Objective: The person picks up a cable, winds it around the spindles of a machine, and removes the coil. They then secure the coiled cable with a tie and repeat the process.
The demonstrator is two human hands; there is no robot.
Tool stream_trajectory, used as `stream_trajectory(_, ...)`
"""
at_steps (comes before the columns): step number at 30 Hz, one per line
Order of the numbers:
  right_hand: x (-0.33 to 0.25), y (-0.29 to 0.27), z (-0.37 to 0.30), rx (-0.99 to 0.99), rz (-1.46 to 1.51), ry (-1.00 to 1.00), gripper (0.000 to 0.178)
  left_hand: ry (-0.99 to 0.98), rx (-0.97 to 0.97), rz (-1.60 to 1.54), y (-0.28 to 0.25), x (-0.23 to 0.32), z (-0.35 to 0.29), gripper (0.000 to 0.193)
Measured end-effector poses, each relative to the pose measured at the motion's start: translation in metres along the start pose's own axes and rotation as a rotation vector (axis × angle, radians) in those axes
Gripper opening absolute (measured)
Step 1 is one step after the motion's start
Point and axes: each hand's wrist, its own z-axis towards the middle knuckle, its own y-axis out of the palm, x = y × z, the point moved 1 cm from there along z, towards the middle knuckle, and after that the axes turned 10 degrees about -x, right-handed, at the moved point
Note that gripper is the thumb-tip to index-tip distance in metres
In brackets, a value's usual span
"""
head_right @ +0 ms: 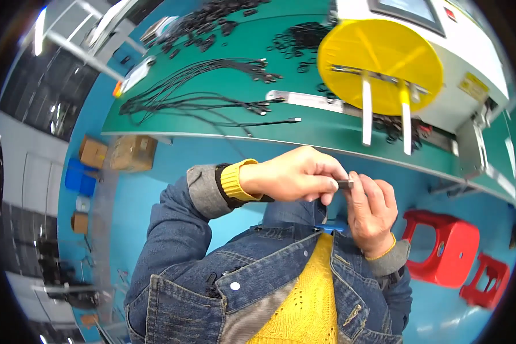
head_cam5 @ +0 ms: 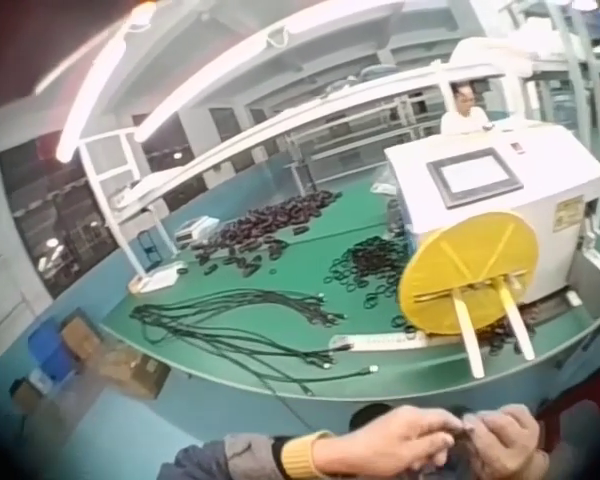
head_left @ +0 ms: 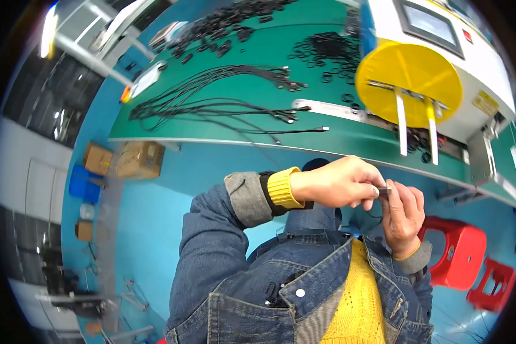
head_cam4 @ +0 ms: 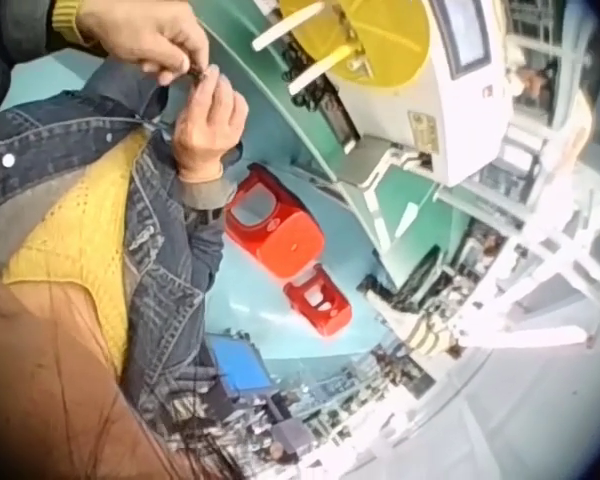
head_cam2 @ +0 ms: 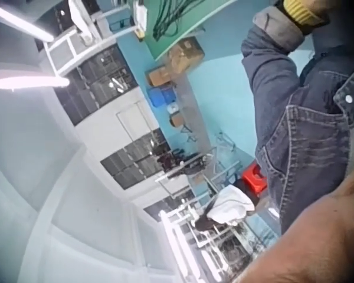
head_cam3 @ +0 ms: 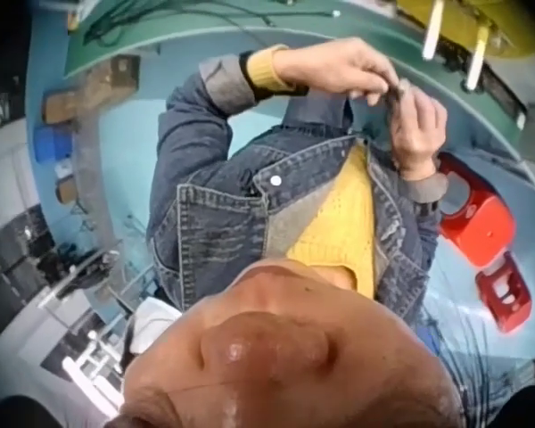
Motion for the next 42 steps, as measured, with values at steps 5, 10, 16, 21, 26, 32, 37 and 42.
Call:
stream_trajectory(5, 0.012, -0.024, -0.006, 0.179, -0.108, 0.033, 0.04, -0.307, -0.187, -0.406, 0.013, 0.014, 0.025, 0.035)
stream_trajectory(10, 0.013, -0.051, -0.005, 0.001, -0.04, -0.038, 0.039, -0.35, -0.3, -0.499, 0.022, 0.033, 0.046, 0.039)
stream_trajectory(16, 0.044, -0.069, 0.006, 0.094, -0.259, 0.034, 0.037, -0.103, 0.153, 0.307, 0.015, 0.061, 0.041, 0.022)
stream_trajectory(21, 0.088, -0.013, 0.023, 0.311, 0.024, 0.363, 0.021, 0.26, 0.527, 0.618, -0.023, 0.026, 0.06, 0.01)
stream_trajectory(26, 0.1, 0.014, 0.047, 0.348, 0.064, 0.485, 0.012, 0.282, 0.647, 0.417, -0.045, 0.012, 0.076, 0.011)
stream_trajectory(32, 0.119, 0.023, 0.053, 0.309, 0.065, 0.675, 0.016, 0.265, 0.65, 0.34, -0.056, 0.008, 0.087, 0.011)
stream_trajectory(37, 0.114, 0.023, 0.031, 0.236, 0.165, 0.783, 0.019, 0.28, 0.654, 0.399, -0.054, 0.004, 0.077, 0.012)
stream_trajectory(42, 0.104, 0.022, 0.013, 0.213, 0.252, 0.784, 0.02, 0.358, 0.739, 0.582, -0.051, -0.002, 0.063, 0.014)
